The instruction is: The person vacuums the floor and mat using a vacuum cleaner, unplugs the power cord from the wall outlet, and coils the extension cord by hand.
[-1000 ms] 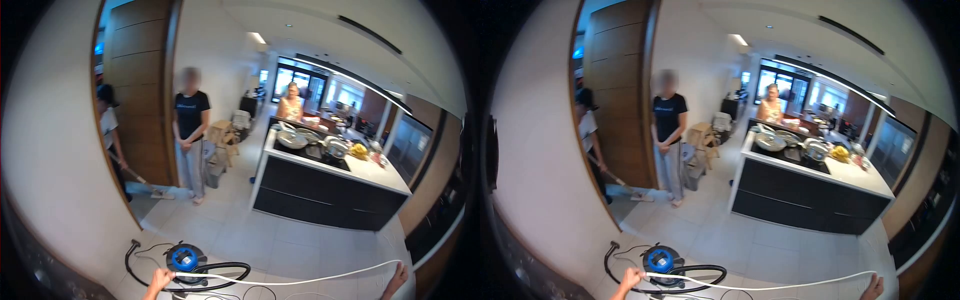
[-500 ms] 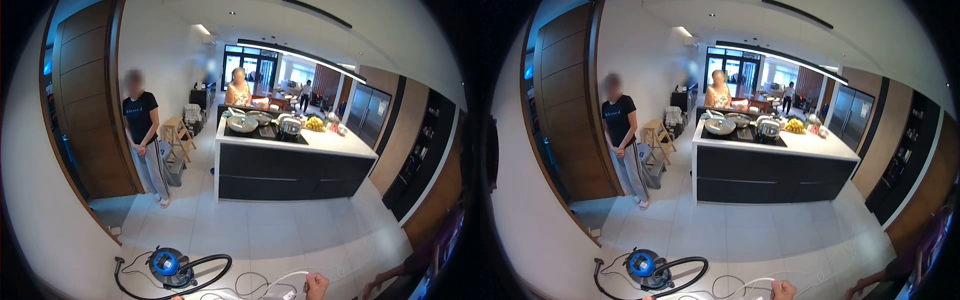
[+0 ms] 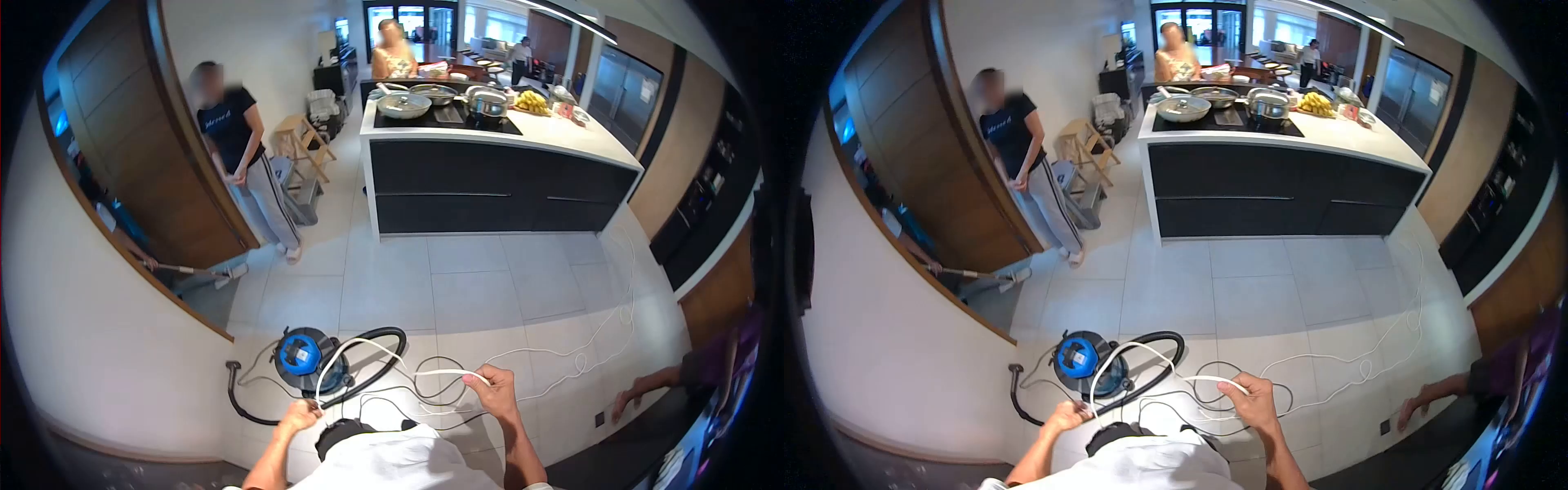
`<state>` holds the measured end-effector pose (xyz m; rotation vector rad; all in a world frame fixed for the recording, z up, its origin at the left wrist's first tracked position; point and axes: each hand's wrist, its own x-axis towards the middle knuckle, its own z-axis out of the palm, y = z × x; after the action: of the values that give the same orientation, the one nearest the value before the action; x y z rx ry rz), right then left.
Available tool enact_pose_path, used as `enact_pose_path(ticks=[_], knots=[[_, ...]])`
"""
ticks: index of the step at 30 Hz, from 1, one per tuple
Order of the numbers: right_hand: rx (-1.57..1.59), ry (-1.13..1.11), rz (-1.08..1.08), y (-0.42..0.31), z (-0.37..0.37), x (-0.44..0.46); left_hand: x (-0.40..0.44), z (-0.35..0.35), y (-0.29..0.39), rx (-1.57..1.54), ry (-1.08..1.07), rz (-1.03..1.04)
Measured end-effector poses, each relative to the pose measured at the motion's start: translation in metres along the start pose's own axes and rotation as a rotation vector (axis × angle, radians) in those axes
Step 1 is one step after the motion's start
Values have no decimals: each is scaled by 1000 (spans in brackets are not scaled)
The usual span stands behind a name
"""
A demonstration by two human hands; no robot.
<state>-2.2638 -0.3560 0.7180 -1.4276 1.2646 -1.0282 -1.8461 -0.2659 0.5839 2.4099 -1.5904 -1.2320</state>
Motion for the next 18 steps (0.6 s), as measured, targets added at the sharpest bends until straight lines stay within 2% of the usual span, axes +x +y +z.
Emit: enact_pose_path(ticks=[1,3,5,9,10,11,13,15,17,18], knots=[[6,26,-13,-5,8,-3,3,7,-6,14,38,65],[33,158,43,-11,19,-16,8,17,-3,-158,50,46],[64,189,42,0,30,-26,27,40,-20,-378,34,47],[-32,61,160,5,55,-54,51,84,-74,-291,26,183],[-161,58,62,6,62,-59,44,72,-72,-235,-86,92],[-156,58,41,-3,72,-64,24,54,-62,-183,-193,5],[-69,68,45,6,90,-69,25,66,-92,19,11,243],[-35,89,12,-23,112,-74,16,57,-111,-151,14,158],[11,112,-9,-48,131,-79,21,63,-137,-156,173,175],[-6,97,63,-57,139,-83,20,61,-146,-192,168,146]])
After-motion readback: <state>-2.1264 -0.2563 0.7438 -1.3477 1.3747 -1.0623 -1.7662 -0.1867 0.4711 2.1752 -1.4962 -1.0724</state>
